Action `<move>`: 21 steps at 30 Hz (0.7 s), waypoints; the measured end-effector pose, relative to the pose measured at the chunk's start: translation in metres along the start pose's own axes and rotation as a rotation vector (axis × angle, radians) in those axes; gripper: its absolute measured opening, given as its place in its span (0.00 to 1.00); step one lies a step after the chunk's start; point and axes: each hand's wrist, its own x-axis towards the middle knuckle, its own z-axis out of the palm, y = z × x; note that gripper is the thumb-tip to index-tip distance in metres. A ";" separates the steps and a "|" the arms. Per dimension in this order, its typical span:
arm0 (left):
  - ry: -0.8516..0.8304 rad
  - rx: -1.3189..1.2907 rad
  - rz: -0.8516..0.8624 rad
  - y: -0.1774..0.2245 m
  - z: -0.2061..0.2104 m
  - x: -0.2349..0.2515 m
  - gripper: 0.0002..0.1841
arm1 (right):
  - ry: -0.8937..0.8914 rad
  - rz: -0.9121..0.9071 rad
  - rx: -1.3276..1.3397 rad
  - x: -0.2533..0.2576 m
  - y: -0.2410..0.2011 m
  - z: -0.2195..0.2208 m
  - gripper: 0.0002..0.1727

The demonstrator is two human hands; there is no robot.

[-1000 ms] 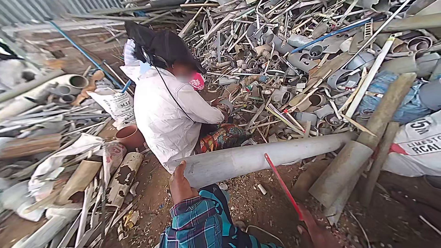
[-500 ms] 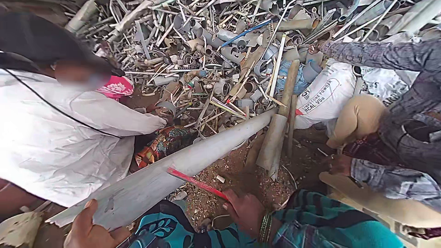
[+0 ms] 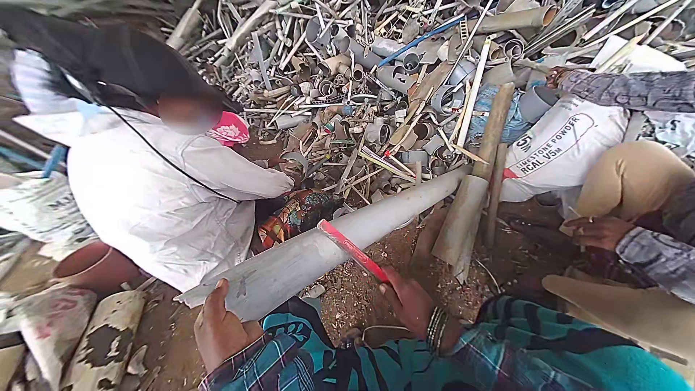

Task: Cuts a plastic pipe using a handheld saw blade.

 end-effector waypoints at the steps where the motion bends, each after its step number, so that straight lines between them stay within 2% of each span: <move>1: -0.007 0.004 -0.002 0.000 -0.001 -0.001 0.12 | 0.038 0.097 0.005 0.011 0.011 -0.008 0.27; 3: 0.001 -0.005 -0.014 -0.001 -0.002 0.000 0.12 | 0.117 0.334 0.098 0.036 0.038 -0.027 0.29; 5: 0.013 -0.011 -0.014 -0.002 -0.002 0.001 0.13 | 0.149 0.465 0.189 0.050 0.052 -0.041 0.30; 6: 0.021 -0.003 -0.010 -0.002 -0.002 0.002 0.13 | 0.139 0.455 0.219 0.047 0.045 -0.040 0.30; 8: 0.037 0.019 -0.009 -0.002 0.000 0.002 0.15 | 0.047 0.280 0.202 0.026 0.013 -0.026 0.29; 10: 0.054 0.031 -0.018 -0.003 0.000 0.002 0.16 | -0.076 0.041 0.089 0.001 -0.019 -0.004 0.28; 12: 0.051 0.022 -0.028 -0.001 0.001 0.000 0.16 | -0.097 -0.036 -0.029 -0.008 -0.030 0.005 0.29; 14: 0.045 0.016 -0.028 0.000 0.000 -0.002 0.15 | -0.036 0.095 -0.089 0.008 -0.015 -0.009 0.29; 16: 0.035 0.019 -0.021 -0.001 -0.002 -0.002 0.15 | 0.053 0.286 -0.062 0.034 0.012 -0.035 0.31; 18: 0.035 0.026 -0.021 -0.002 -0.003 0.000 0.15 | 0.113 0.397 0.016 0.051 0.033 -0.048 0.31; 21: 0.043 0.028 -0.016 -0.002 -0.001 -0.001 0.16 | 0.076 0.338 0.085 0.036 0.005 -0.034 0.31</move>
